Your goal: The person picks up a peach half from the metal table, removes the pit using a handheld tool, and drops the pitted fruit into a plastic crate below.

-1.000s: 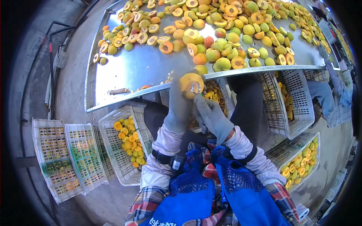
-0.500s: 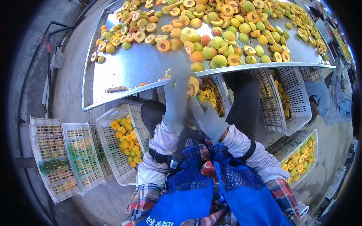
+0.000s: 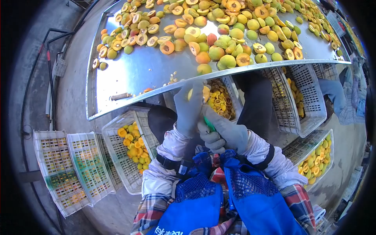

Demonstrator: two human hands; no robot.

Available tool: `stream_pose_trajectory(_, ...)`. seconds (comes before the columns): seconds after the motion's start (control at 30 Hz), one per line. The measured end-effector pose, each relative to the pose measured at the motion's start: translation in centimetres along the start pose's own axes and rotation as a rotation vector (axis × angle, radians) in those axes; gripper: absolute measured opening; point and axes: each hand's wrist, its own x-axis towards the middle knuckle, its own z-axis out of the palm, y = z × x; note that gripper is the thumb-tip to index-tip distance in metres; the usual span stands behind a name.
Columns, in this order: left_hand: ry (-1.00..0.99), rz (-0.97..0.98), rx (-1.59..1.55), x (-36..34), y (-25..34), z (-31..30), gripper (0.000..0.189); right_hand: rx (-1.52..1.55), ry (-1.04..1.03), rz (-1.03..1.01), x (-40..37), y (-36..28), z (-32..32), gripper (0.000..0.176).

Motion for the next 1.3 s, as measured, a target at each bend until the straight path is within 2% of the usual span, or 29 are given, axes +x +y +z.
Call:
stream_pose_trajectory(0.1,-0.131,-0.117,-0.128,0.6,0.7,-0.2,0.037,0.143,-0.170,0.061,0.4,0.1,-1.4,0.060)
stream_pose_trajectory(0.2,-0.194,-0.362,-0.349,0.3,0.6,-0.1,0.041,0.249,-0.293,0.088,0.9,0.2,-2.1,0.059)
stream_pose_trajectory(0.3,-0.117,-0.180,-0.165,0.4,-0.2,0.4,0.047,0.328,-0.323,0.067,1.0,0.7,-2.2,0.057)
stream_pose_trajectory(0.4,-0.157,-0.513,-0.612,-0.6,1.9,0.8,0.053,0.515,-0.493,0.040,1.8,1.3,-2.5,0.056)
stream_pose_trajectory(0.5,-0.109,-0.497,-0.674,-0.4,-0.1,0.5,0.052,0.544,-0.440,-0.003,2.2,0.8,-2.3,0.056)
stream_pose_trajectory(0.57,0.043,-0.152,-0.329,0.1,-5.2,-0.9,0.051,0.326,-0.348,-0.052,2.1,1.0,-2.4,0.055)
stream_pose_trajectory(0.6,0.103,-0.052,-0.215,0.2,-6.3,-1.8,0.049,0.212,-0.306,-0.071,2.1,0.8,-2.5,0.055)
stream_pose_trajectory(0.67,0.231,0.017,-0.109,-1.2,-4.7,-5.5,0.044,0.216,-0.212,-0.077,2.2,0.7,-3.4,0.055)
stream_pose_trajectory(0.73,0.448,-0.002,-0.091,-3.2,-2.7,-11.0,0.039,0.162,-0.086,-0.071,2.0,0.2,-3.5,0.055)
stream_pose_trajectory(0.77,0.559,0.399,0.666,-4.0,-8.4,-18.7,0.036,0.105,-0.006,-0.069,1.8,-0.3,-2.9,0.054)
stream_pose_trajectory(0.83,0.893,-0.131,0.989,-5.7,-2.1,-20.5,0.035,0.030,0.088,-0.063,1.9,-1.0,-2.6,0.054)
stream_pose_trajectory(0.93,1.149,0.002,0.899,-5.8,-1.4,-21.6,0.039,-0.045,0.115,-0.073,3.0,-1.9,-2.6,0.053)
stream_pose_trajectory(1.03,0.719,0.144,0.630,-0.8,-3.0,-18.2,0.042,-0.123,0.170,-0.104,3.4,-2.9,-2.6,0.052)
stream_pose_trajectory(1.1,0.415,0.080,0.590,4.3,-3.2,-14.9,0.048,-0.148,0.251,-0.088,3.0,-3.1,-2.9,0.052)
stream_pose_trajectory(1.17,0.308,0.117,0.770,10.6,-4.3,-11.4,0.054,-0.143,0.305,-0.086,2.5,-2.6,-4.3,0.055)
stream_pose_trajectory(1.23,0.308,0.224,0.929,17.4,-8.3,-10.4,0.067,-0.197,0.351,-0.143,2.1,-1.5,-5.4,0.058)
stream_pose_trajectory(1.3,0.325,0.153,0.927,22.7,-11.6,-8.8,0.065,-0.246,0.329,-0.186,2.2,-0.5,-7.0,0.060)
